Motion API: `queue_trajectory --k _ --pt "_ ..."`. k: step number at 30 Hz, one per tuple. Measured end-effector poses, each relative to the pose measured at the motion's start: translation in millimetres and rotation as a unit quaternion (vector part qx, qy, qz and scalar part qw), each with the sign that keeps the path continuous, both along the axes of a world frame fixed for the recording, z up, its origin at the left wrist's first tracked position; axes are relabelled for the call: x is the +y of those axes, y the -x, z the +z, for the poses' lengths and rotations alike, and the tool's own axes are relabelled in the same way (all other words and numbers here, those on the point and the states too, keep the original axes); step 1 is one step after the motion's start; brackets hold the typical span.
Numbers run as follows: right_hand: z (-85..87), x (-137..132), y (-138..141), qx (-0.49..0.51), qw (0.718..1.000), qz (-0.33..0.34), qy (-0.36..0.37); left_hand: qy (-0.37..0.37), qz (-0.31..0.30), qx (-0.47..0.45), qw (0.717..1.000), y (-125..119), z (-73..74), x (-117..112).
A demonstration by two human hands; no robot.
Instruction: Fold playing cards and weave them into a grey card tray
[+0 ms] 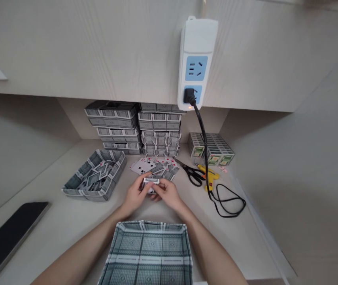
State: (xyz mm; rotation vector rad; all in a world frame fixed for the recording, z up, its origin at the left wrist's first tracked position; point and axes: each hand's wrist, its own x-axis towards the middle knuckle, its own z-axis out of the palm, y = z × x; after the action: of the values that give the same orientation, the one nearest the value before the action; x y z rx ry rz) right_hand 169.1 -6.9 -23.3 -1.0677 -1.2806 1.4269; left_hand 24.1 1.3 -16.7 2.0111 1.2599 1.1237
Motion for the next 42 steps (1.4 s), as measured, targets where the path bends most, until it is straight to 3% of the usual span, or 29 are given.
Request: queue_trajectory --k 8,17,27,36,42 --pt "-3.8 2.3 -2.9 -0.030 0.998 -0.021 -0.055 -0.067 -0.055 0.014 0.996 -3.0 2.7 0.0" --pt "4.1 -2.8 -5.1 -0.040 0.999 0.023 -0.027 -0.064 -0.062 0.031 0.996 -1.4 -7.2 4.9" --pt "20.9 -7.0 -5.7 0.060 0.997 0.050 -0.015 -0.051 -0.065 -0.012 0.997 0.4 -6.9 5.0" --pt "12.1 -6.2 -8.1 0.109 0.991 0.077 0.013 -0.091 -0.070 0.006 0.993 -3.1 8.4 -0.1" --pt "11.3 -5.8 -3.3 0.143 0.986 0.062 0.064 -0.105 -0.086 0.008 0.991 -1.2 4.8 0.6"
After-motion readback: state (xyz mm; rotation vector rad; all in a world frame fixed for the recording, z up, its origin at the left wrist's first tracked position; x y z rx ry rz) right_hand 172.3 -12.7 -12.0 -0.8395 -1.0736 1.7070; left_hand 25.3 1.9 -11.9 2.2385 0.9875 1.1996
